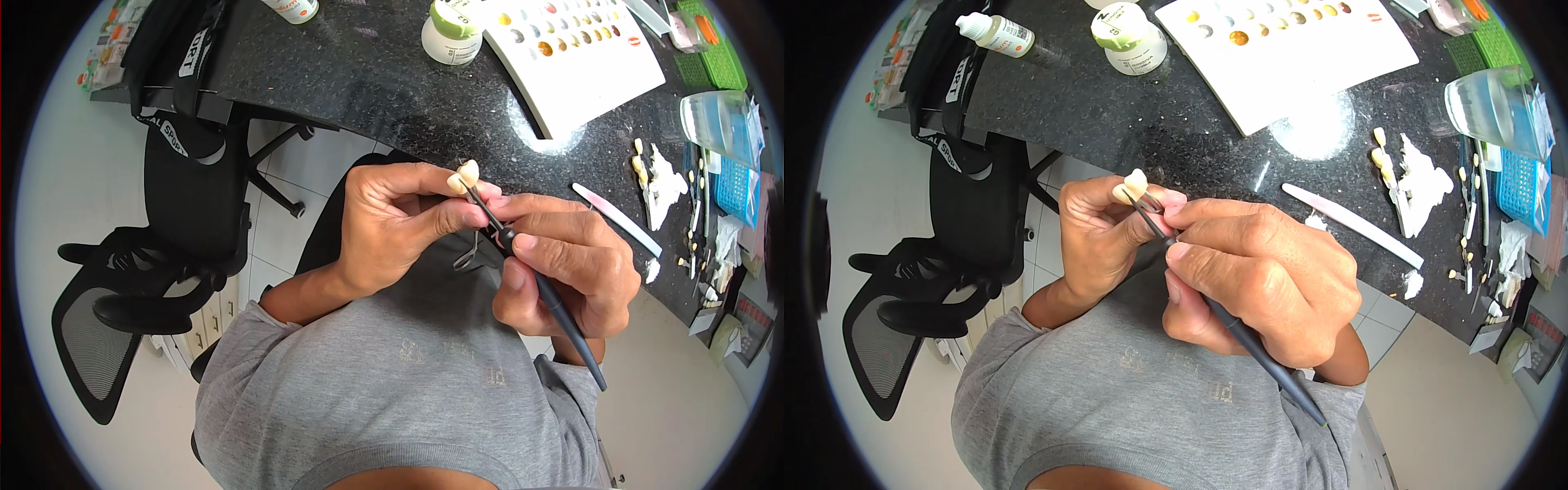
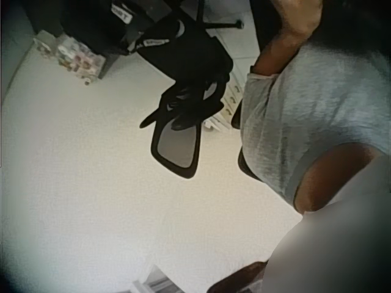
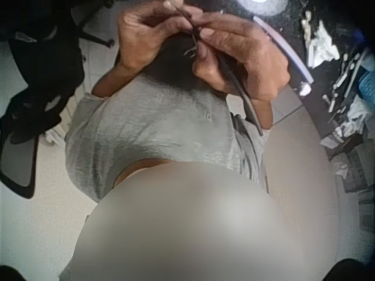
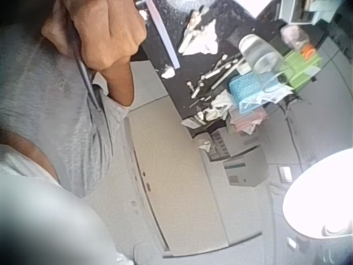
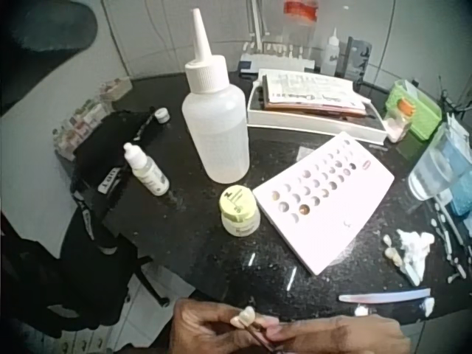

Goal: Staining and glazing a dental crown prosthetic using a brush and liquid stains at a laboratory bench.

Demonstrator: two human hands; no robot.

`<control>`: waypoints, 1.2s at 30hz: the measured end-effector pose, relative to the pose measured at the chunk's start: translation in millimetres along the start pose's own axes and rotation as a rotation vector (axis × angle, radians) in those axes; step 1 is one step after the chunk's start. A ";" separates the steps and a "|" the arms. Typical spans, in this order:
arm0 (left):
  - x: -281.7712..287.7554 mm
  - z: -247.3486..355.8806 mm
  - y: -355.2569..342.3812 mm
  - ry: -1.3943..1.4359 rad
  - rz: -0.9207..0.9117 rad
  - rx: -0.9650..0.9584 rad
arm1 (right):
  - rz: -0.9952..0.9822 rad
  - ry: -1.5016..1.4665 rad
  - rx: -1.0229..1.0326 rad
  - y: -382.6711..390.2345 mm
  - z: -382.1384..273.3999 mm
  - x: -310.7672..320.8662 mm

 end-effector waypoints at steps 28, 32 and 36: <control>-46.0 -34.5 19.0 -0.031 -0.260 0.164 | -0.169 1.135 -0.345 -11.1 3.5 105.2; -49.4 -36.1 21.4 0.000 -0.278 0.158 | -0.252 1.289 -0.388 -10.2 9.3 110.6; -47.1 -37.5 26.7 0.023 -0.262 0.139 | -0.279 1.268 -0.394 -8.2 12.9 110.4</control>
Point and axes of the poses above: each hand's wrist, its own y-axis away from the middle knuckle, its own x-axis out of the back of the hand, z = x × y, the point moved 9 cm from there along -y, towards the middle knuckle, and after that the axes turned 5 degrees about -y, right-handed, at the moved point
